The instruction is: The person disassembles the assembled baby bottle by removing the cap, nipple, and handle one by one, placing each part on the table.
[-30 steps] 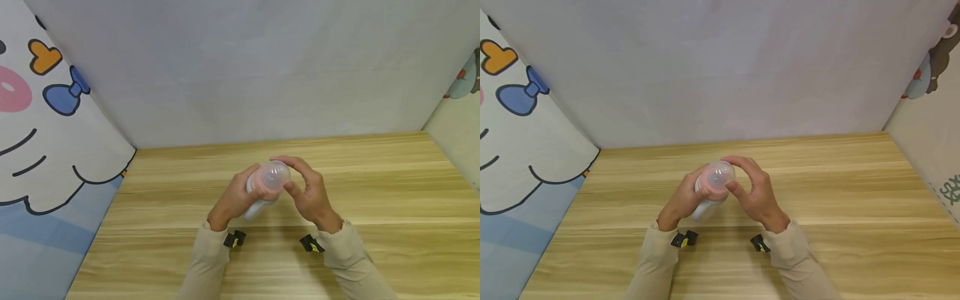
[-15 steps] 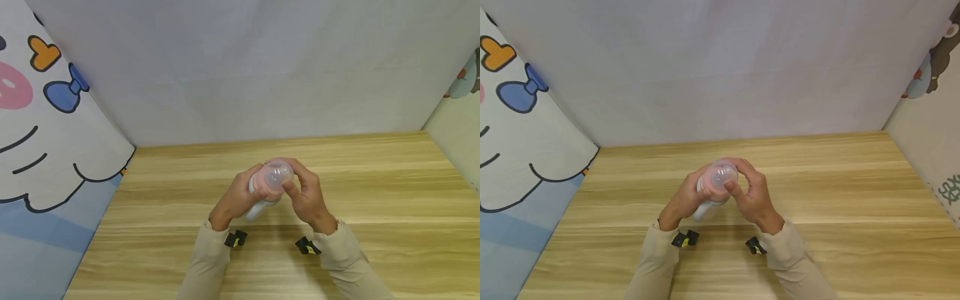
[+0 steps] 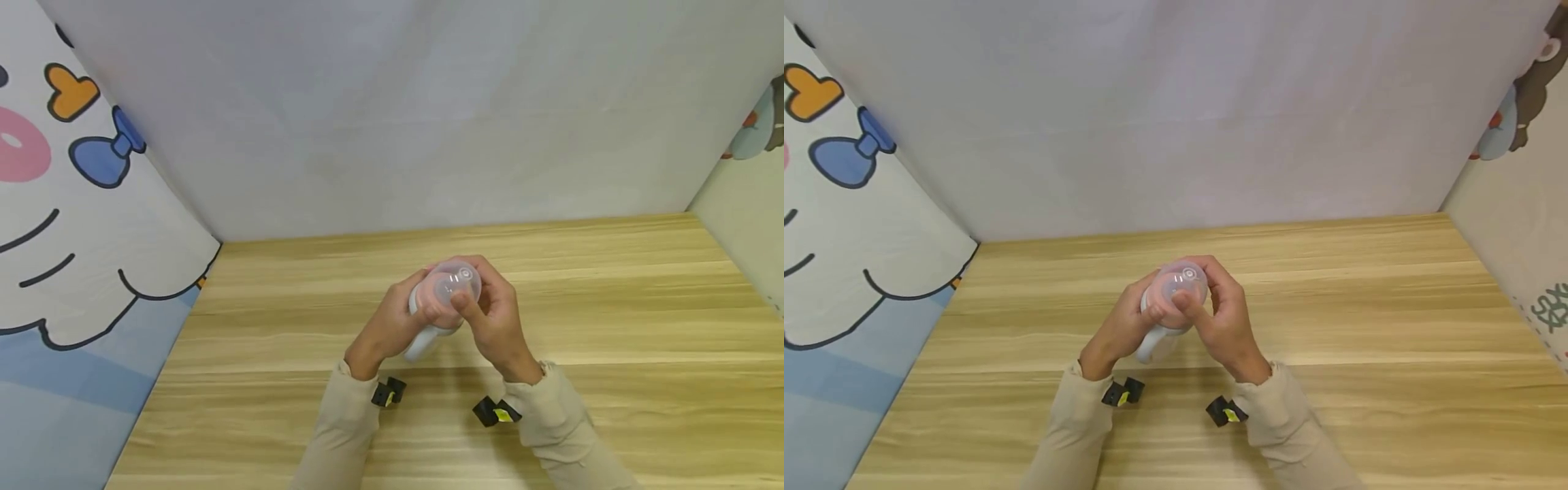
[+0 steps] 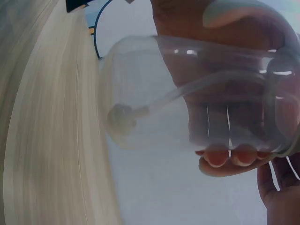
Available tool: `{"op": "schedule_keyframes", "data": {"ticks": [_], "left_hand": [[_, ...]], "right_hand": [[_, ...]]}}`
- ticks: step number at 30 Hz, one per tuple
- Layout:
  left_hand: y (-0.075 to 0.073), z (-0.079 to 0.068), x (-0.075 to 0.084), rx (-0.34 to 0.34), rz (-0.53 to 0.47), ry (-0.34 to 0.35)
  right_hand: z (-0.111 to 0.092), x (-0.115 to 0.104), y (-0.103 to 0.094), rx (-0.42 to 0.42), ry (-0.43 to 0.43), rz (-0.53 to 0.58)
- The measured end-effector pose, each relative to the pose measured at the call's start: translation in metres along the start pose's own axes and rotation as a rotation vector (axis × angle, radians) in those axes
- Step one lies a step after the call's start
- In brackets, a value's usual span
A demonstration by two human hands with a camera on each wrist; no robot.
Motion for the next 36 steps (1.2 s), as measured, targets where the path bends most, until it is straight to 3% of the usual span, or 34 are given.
{"op": "schedule_keyframes", "data": {"ticks": [9,13,16,22,29,33,36], "left_hand": [[0.008,0.005,0.001,0.074,0.112,-0.043],[0.019,0.01,0.003,0.082,0.151,-0.055],[0.023,0.012,0.003,0.068,0.155,-0.04],[0.024,0.012,0.001,-0.089,0.078,0.003],[0.023,0.0,0.002,-0.365,-0.18,0.023],[0.024,-0.006,0.002,-0.409,-0.203,0.008],[0.028,-0.009,-0.001,-0.404,-0.171,-0.05]], "right_hand": [[-0.005,0.013,-0.007,0.184,0.102,0.085],[-0.005,0.018,-0.015,0.279,0.11,0.162],[-0.003,0.018,-0.019,0.292,0.098,0.221],[0.002,0.016,-0.02,0.265,0.075,0.306],[0.002,0.007,-0.018,0.297,0.06,0.318],[-0.001,0.001,-0.013,0.292,0.055,0.295],[-0.005,-0.005,-0.009,0.273,0.026,0.255]]}}
Point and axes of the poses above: each hand's wrist, its own z-axis towards the middle knuckle, its own y-axis out of the palm, x = y × z, the point moved 8 cm from there along z, towards the middle knuckle, and after that the axes turned 3 degrees about -y, right-handed, at the moved point
